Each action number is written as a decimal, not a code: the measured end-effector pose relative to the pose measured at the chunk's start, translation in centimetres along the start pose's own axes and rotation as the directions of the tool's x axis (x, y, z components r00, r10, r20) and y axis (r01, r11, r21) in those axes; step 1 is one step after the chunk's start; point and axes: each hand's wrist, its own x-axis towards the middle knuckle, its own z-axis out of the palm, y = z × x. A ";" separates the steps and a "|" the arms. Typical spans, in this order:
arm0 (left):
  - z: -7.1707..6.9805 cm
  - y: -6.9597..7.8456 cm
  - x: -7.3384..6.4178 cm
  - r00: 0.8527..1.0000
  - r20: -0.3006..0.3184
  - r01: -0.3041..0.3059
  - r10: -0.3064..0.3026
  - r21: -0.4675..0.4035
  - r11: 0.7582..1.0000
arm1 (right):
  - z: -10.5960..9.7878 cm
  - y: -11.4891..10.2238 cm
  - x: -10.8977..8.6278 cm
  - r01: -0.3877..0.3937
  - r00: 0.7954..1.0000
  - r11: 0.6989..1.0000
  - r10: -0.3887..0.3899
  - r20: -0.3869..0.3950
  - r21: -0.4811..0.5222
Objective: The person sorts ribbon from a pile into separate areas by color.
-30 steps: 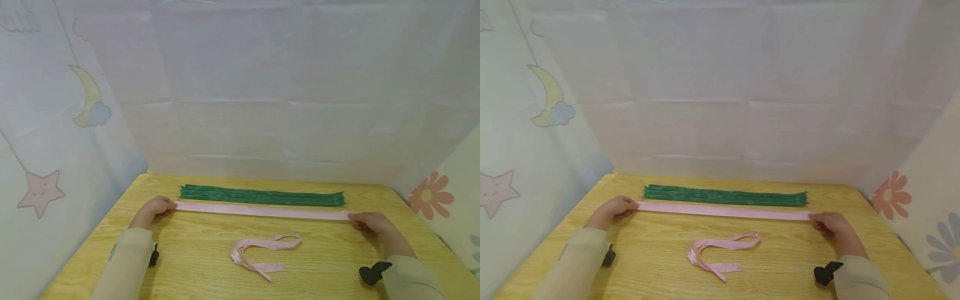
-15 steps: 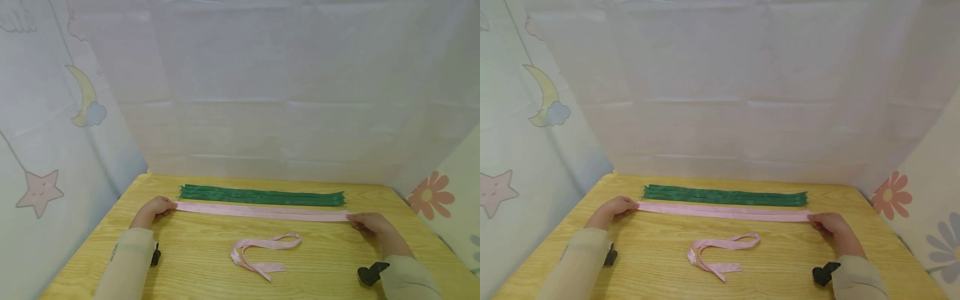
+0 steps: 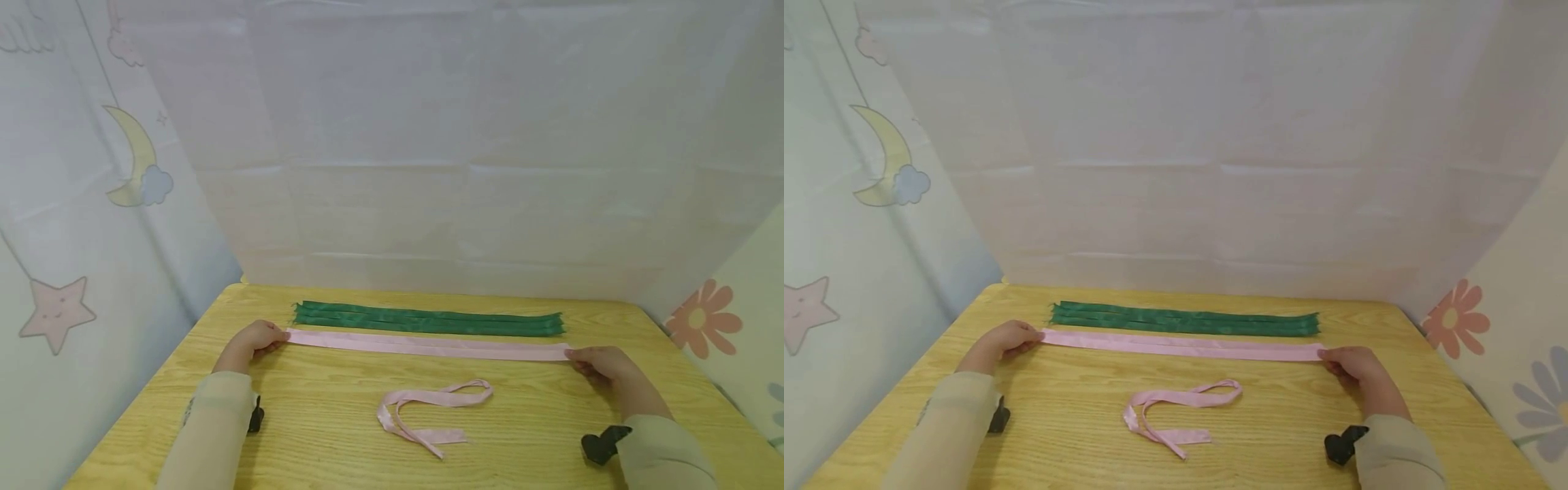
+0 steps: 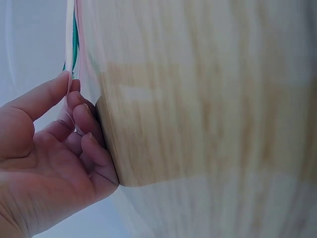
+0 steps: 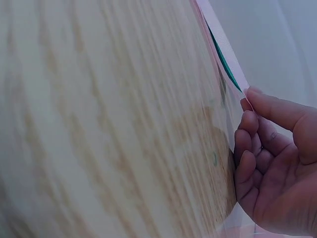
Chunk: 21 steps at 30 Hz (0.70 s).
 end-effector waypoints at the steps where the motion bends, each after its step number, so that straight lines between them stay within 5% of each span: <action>1: 0.0 0.0 0.0 1.000 0.000 0.001 -0.001 0.002 1.000 | 0.0 0.0 0.0 0.002 1.000 1.000 -0.002 0.002 -0.005; 21: 0.0 0.3 -0.2 0.998 -0.004 0.055 -0.055 -0.023 0.998 | 0.5 -0.1 0.8 0.009 0.999 0.994 -0.013 -0.035 -0.109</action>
